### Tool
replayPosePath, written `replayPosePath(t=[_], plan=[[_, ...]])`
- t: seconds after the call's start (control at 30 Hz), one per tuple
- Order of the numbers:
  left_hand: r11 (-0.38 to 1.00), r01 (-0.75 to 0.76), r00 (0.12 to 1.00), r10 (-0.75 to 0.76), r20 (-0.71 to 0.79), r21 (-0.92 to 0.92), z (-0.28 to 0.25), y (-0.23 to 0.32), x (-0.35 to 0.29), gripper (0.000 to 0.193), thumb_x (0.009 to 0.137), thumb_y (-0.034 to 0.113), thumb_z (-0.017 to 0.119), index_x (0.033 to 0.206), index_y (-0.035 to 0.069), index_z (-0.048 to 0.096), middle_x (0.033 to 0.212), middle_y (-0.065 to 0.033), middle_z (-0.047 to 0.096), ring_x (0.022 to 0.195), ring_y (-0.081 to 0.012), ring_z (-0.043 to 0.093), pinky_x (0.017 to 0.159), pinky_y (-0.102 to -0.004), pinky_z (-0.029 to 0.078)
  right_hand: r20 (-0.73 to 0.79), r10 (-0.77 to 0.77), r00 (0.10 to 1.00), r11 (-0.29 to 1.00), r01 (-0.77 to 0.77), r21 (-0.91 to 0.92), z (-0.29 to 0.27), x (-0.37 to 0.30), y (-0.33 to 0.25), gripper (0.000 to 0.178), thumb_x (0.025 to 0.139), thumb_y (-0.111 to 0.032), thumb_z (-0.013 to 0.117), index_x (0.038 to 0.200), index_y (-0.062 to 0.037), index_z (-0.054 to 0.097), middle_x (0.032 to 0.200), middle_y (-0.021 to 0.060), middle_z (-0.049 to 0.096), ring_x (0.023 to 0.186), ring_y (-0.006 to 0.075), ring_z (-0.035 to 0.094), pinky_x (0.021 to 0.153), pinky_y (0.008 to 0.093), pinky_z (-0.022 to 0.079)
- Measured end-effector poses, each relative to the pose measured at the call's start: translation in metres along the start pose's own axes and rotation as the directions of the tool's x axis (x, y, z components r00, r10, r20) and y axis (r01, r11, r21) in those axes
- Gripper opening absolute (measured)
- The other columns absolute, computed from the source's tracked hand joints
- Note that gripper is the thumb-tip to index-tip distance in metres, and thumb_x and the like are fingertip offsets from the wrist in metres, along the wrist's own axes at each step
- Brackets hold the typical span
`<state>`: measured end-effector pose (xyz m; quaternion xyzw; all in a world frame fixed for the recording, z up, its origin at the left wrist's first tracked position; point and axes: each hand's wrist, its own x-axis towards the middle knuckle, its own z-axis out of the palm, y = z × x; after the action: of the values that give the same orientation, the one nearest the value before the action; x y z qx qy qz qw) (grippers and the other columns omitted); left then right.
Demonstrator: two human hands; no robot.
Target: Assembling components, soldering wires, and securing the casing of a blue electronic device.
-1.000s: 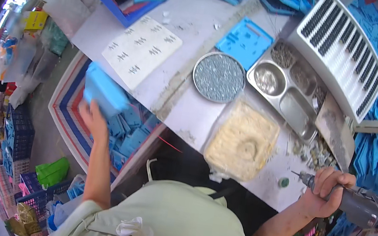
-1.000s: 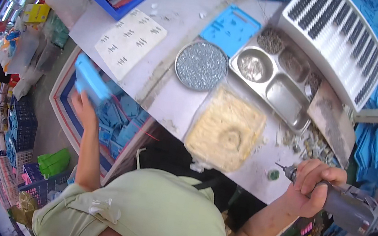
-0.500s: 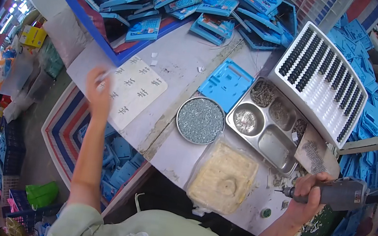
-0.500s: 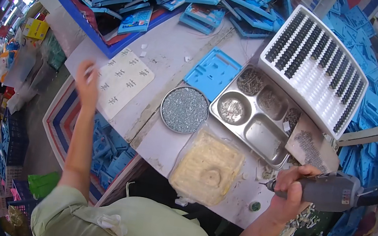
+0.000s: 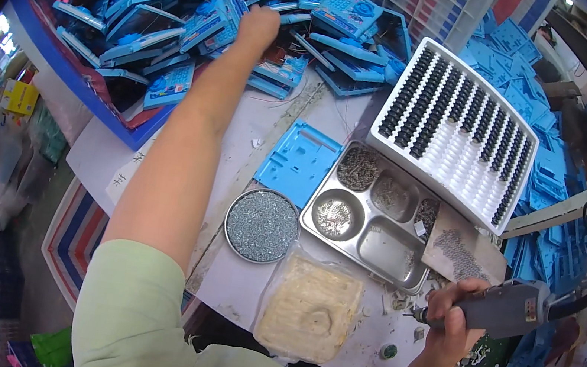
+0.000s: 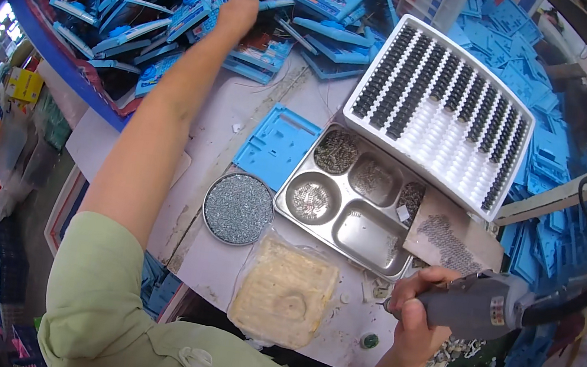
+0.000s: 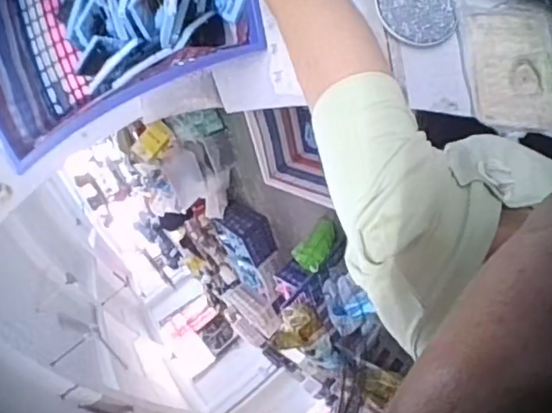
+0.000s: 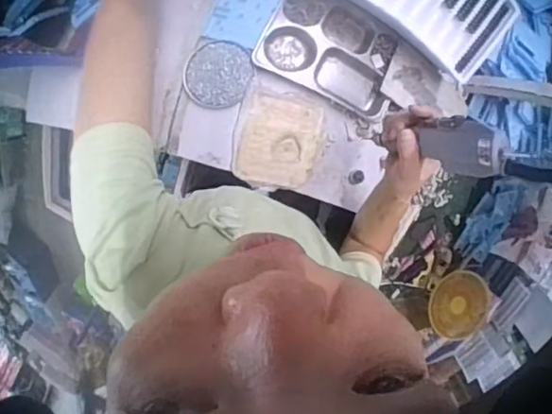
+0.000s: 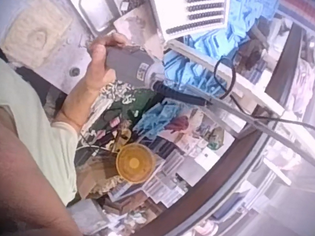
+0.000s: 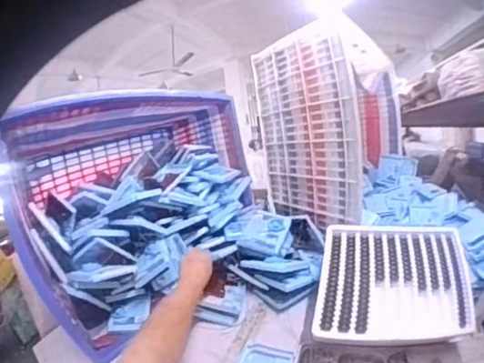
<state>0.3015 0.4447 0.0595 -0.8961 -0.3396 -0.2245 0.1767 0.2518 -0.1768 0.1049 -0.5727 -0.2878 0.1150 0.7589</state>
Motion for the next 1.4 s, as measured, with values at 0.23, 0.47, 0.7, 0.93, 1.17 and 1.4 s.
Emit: replayPosePath(t=[0.23,0.47,0.7,0.93,1.17,1.4], plan=[[0.975,0.146,0.953,-0.184,-0.239,-0.167,-0.123,-0.069,-0.005,0.028,0.094,0.024,0.056,0.101,0.002,0.073,0.102,-0.0217,0.074,0.094,-0.0377,0.074,0.081,-0.052,0.057,-0.186,-0.462,0.867,0.8,0.317,-0.51,0.002,0.003,0.011,0.062,0.086,-0.013,0.073,0.14,0.0026,0.046,0.111,0.0176,0.06,0.105,0.0226,0.058,0.092,0.0362,0.046],[-0.438,0.368,0.847,-0.206,0.49,-0.82,-0.181,-0.025,-0.223,0.026,0.1,0.027,0.068,0.117,0.008,0.064,0.098,-0.0039,0.071,0.08,-0.0144,0.068,0.067,-0.0276,0.056,0.411,0.205,0.888,0.979,-0.184,-0.089,0.015,-0.072,0.035,0.054,0.094,-0.014,0.067,0.141,0.0059,0.051,0.133,0.0175,0.06,0.125,0.0224,0.057,0.102,0.0394,0.047],[-0.686,0.64,0.589,0.15,0.794,-0.345,-0.271,0.115,-0.445,0.041,0.106,0.021,0.055,0.142,0.005,0.045,0.125,-0.0095,0.065,0.106,-0.0199,0.071,0.077,-0.0358,0.063,0.36,0.234,0.903,0.883,-0.352,0.311,0.073,-0.085,0.074,0.063,0.103,-0.034,0.061,0.151,0.0033,0.04,0.138,0.013,0.058,0.128,0.0207,0.053,0.111,0.0356,0.039],[-0.18,0.967,0.256,0.681,0.686,-0.182,-0.273,0.099,-0.504,0.03,0.105,0.024,0.058,0.106,-0.003,0.071,0.099,-0.0148,0.073,0.074,-0.0155,0.066,0.058,-0.0277,0.055,0.278,0.474,0.836,0.878,-0.47,-0.085,0.024,-0.096,0.072,0.053,0.108,-0.038,0.053,0.142,0.0021,0.051,0.13,0.0084,0.062,0.115,0.0135,0.055,0.1,0.0312,0.044],[0.343,-0.103,0.858,0.506,0.092,-0.934,-0.272,0.107,-0.489,0.038,0.077,0.014,0.085,0.111,0.007,0.071,0.108,-0.0107,0.065,0.091,-0.0252,0.063,0.077,-0.0387,0.051,0.147,0.306,0.941,0.604,-0.072,-0.794,0.025,-0.1,0.077,0.045,0.098,-0.028,0.064,0.132,0.0008,0.06,0.09,0.0177,0.067,0.088,0.0305,0.063,0.074,0.0393,0.05],[0.341,-0.24,0.765,0.643,0.039,-0.909,-0.239,0.107,-0.482,0.049,0.071,0.023,0.086,0.117,0.014,0.072,0.12,-0.0071,0.06,0.101,-0.0259,0.059,0.091,-0.0434,0.044,0.297,0.036,0.954,0.431,0.254,-0.866,0.019,-0.088,0.106,0.032,0.092,-0.022,0.071,0.116,-0.0021,0.064,0.084,0.0121,0.061,0.078,0.0303,0.058,0.068,0.042,0.048]])
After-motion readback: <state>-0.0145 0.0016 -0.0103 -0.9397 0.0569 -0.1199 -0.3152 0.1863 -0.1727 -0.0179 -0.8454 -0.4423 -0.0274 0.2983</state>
